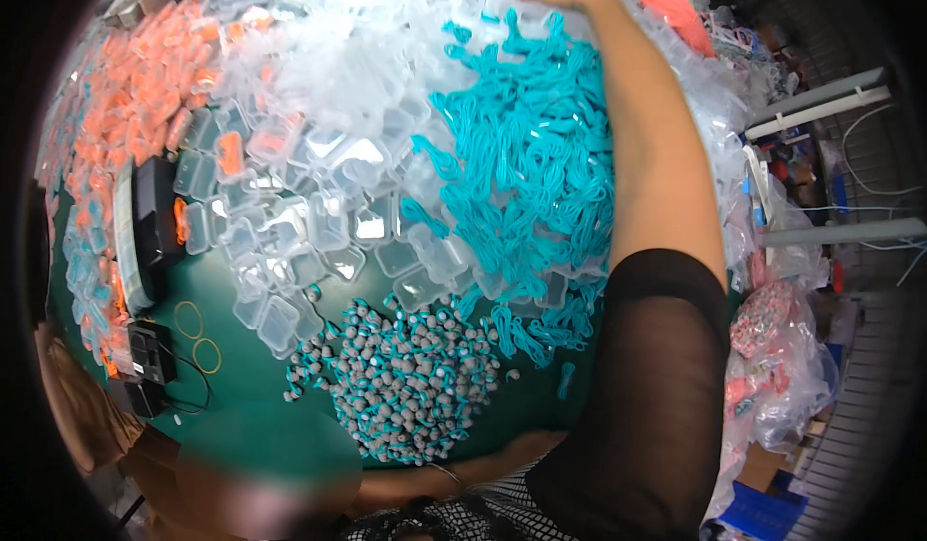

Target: Placing small blue and silver beads into clear plastic storage boxes.

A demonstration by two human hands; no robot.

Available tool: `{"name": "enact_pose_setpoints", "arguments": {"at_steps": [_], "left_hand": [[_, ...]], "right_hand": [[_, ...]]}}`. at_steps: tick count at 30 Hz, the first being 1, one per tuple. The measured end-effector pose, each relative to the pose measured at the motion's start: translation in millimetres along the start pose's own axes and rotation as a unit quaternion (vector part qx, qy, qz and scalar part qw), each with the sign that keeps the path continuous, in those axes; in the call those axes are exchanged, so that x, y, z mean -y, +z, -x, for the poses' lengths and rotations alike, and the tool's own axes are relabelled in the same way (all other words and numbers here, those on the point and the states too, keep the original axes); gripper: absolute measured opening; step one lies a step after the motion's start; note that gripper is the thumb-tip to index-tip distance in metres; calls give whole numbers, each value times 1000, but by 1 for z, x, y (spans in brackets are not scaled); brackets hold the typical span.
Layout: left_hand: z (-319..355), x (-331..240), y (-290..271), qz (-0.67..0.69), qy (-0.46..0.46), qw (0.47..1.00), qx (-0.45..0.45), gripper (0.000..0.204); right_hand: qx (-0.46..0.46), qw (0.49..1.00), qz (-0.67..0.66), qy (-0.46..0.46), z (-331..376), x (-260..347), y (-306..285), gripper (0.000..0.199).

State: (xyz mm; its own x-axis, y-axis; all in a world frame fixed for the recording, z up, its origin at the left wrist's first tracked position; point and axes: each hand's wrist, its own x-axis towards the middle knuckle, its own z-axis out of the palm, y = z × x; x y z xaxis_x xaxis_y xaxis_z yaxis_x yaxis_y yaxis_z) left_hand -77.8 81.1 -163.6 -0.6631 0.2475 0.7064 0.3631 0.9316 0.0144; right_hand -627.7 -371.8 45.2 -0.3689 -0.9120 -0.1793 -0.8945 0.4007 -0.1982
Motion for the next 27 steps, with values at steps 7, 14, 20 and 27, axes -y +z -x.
{"name": "enact_pose_setpoints", "arguments": {"at_steps": [7, 14, 20, 27], "left_hand": [[-29, 67, -89, 119, -146, 982, 13, 11], [-44, 89, -110, 463, -175, 851, 177, 16], [-61, 96, -123, 462, -94, 871, 140, 22], [-54, 110, -130, 441, -117, 874, 168, 23]], "right_hand": [[68, 993, -52, -78, -11, 14, 59, 39], [192, 955, -223, 37, 56, 40, 71, 38], [257, 924, -278, 46, 127, -47, 40, 71], [155, 966, -205, 38, 207, 92, 73, 50]]}}
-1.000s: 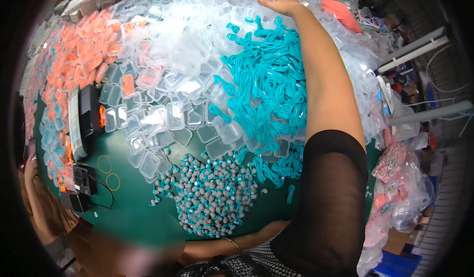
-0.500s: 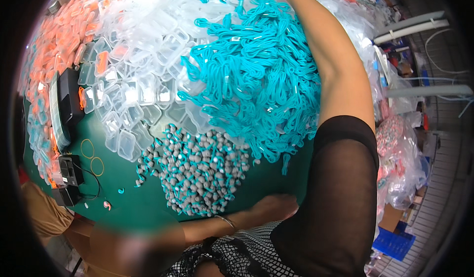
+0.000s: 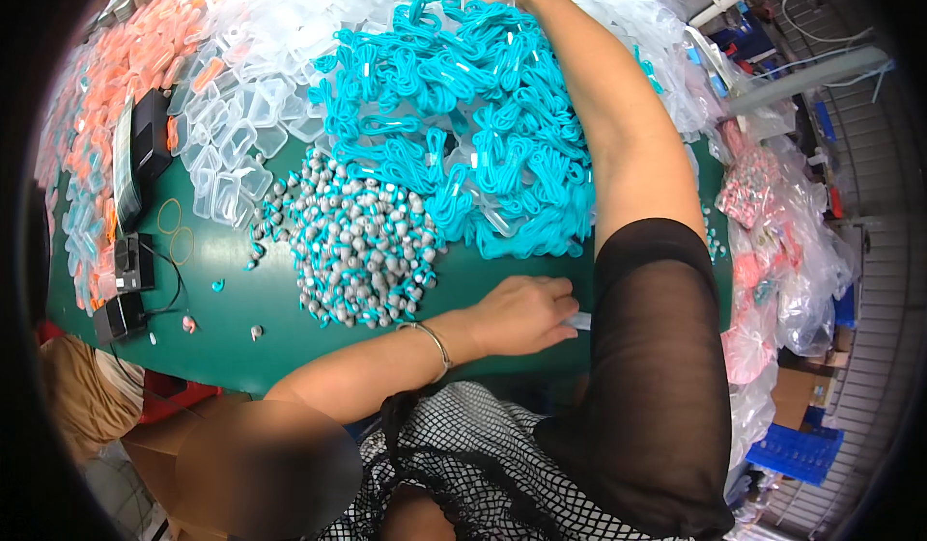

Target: Placing small blue and silver beads into clear plastic storage boxes.

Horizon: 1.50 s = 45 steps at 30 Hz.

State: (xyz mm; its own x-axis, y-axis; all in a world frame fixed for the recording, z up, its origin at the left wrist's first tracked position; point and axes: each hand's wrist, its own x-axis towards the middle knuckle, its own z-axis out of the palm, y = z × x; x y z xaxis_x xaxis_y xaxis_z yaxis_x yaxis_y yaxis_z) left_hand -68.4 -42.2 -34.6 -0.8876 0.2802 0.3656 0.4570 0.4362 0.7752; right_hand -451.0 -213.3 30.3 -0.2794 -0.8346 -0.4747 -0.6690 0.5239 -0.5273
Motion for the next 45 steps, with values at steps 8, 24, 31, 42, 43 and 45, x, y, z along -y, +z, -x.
{"name": "enact_pose_setpoints", "arguments": {"at_steps": [8, 24, 31, 42, 43, 45], "left_hand": [[2, -1, -7, -17, -8, 998, 65, 29], [49, -40, -20, -122, -17, 986, 114, 31], [114, -67, -30, -304, -21, 947, -98, 29], [190, -82, -52, -447, -133, 865, -184, 38], [193, -80, -52, -451, -130, 861, -193, 37], [197, -81, -57, -440, -135, 865, -200, 37]], "right_hand": [[-83, 996, 3, -31, 38, -4, 19, 54], [-546, 809, -21, -217, 162, -8, 49, 27], [-456, 833, -262, -171, 346, 51, 235, 23], [-518, 855, 27, 1, 369, 62, 367, 57], [-521, 851, 60, 11, 368, 62, 371, 51], [-520, 850, 89, 12, 369, 63, 374, 47]]}}
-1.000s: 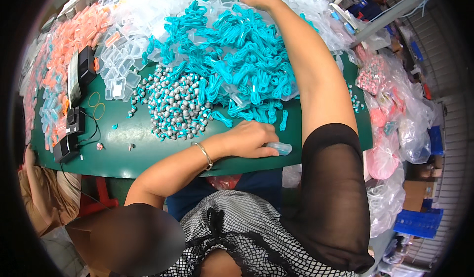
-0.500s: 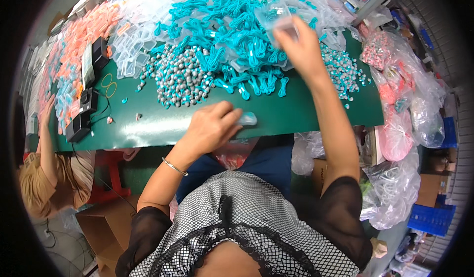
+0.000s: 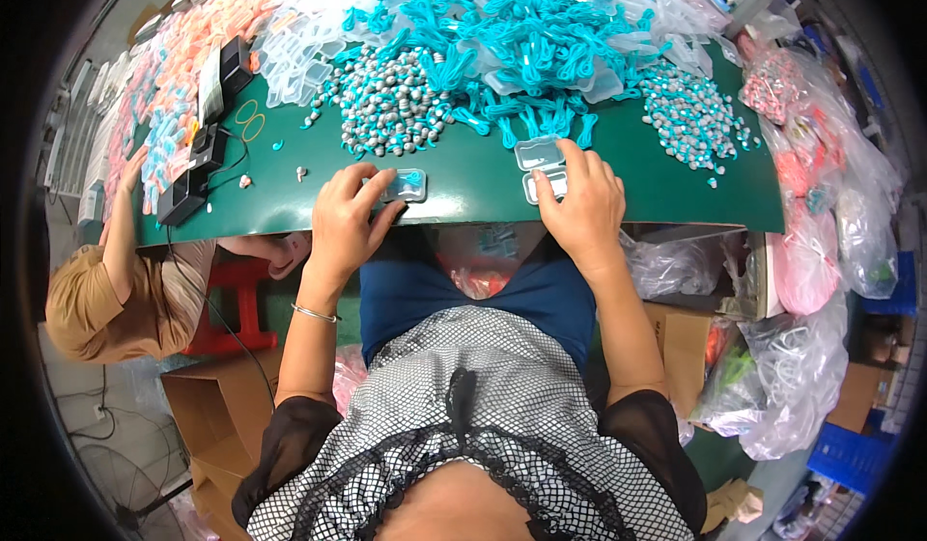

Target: Placing small blue and silver beads into clear plastic storage boxes.

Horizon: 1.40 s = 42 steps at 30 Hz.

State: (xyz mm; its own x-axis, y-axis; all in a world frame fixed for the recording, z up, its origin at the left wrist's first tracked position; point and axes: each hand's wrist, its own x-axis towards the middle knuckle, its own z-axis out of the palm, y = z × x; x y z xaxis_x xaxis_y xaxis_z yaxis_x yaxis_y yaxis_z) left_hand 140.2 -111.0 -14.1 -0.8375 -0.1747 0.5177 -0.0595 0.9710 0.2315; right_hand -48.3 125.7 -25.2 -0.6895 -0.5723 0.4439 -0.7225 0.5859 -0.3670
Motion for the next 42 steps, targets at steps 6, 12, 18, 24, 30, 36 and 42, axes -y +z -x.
{"name": "enact_pose_setpoints", "arguments": {"at_steps": [6, 12, 18, 24, 30, 36, 42], "left_hand": [[-14, -3, -15, -12, -31, 999, -19, 31], [-69, -18, 32, -62, 29, 997, -38, 10], [-73, -8, 52, -99, 31, 994, -41, 4], [-63, -52, 56, 114, -24, 993, -30, 6], [-55, -67, 61, 92, -74, 993, 7, 11], [-58, -67, 57, 114, -52, 992, 20, 8], [-54, -70, 62, 217, -95, 971, 20, 11]], "right_hand": [[-10, 999, 41, -29, 3, 1, 5, 37], [-27, 999, 13, -32, -1, 1, -3, 26], [-58, 988, -138, 26, -5, -36, -15, 13], [-155, 984, 88, 25, -27, -102, -40, 12], [-108, 963, 246, -9, -56, -117, -25, 13], [-95, 944, 311, -66, -67, -131, -18, 8], [-86, 965, 209, -134, -61, -121, -28, 7]]}}
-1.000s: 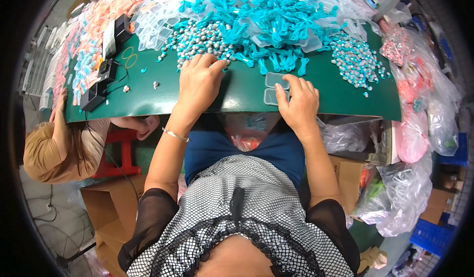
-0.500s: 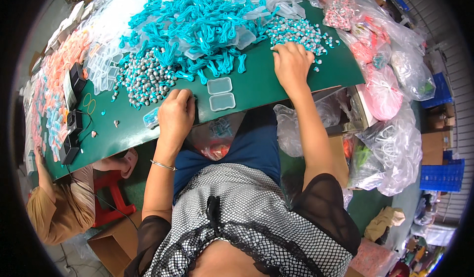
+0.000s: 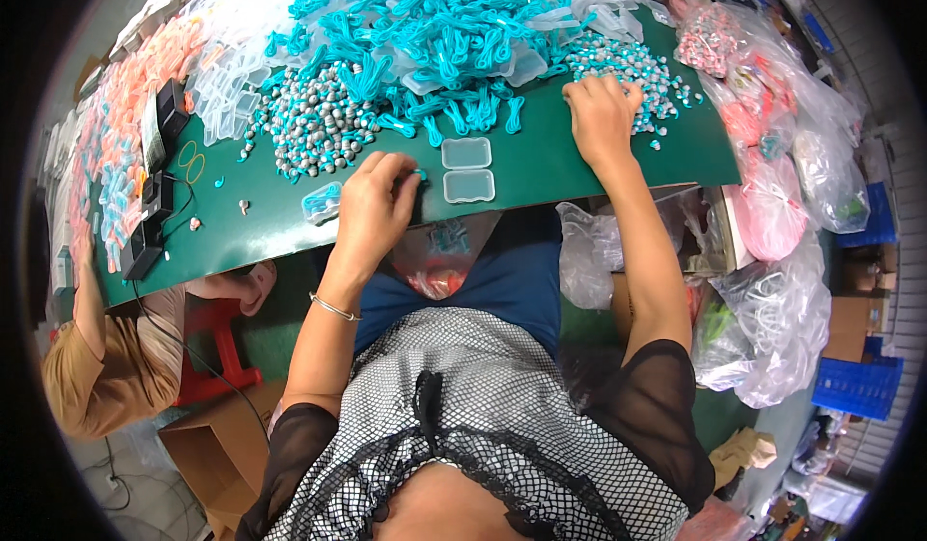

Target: Placing small blue and silver beads into clear plastic storage boxes.

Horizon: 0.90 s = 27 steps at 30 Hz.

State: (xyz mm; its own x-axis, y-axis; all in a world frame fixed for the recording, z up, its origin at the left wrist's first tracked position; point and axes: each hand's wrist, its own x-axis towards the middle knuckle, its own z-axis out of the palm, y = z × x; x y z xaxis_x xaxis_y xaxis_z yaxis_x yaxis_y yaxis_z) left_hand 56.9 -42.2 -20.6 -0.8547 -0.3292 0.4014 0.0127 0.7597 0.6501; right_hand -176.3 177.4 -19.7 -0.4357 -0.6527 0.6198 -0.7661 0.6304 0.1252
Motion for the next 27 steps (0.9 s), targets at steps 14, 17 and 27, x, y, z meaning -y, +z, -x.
{"name": "enact_pose_setpoints", "arguments": {"at_steps": [14, 17, 27], "left_hand": [[5, -20, 23, 28, 9, 1000, 11, 12], [7, -18, 24, 20, 24, 999, 8, 13], [5, -18, 14, 38, 48, 997, 45, 30]], "right_hand": [[7, 981, -191, 15, 19, 42, -6, 10], [22, 975, -221, 16, 22, 47, -11, 12], [51, 955, -291, 16, 20, 57, -25, 12]]}}
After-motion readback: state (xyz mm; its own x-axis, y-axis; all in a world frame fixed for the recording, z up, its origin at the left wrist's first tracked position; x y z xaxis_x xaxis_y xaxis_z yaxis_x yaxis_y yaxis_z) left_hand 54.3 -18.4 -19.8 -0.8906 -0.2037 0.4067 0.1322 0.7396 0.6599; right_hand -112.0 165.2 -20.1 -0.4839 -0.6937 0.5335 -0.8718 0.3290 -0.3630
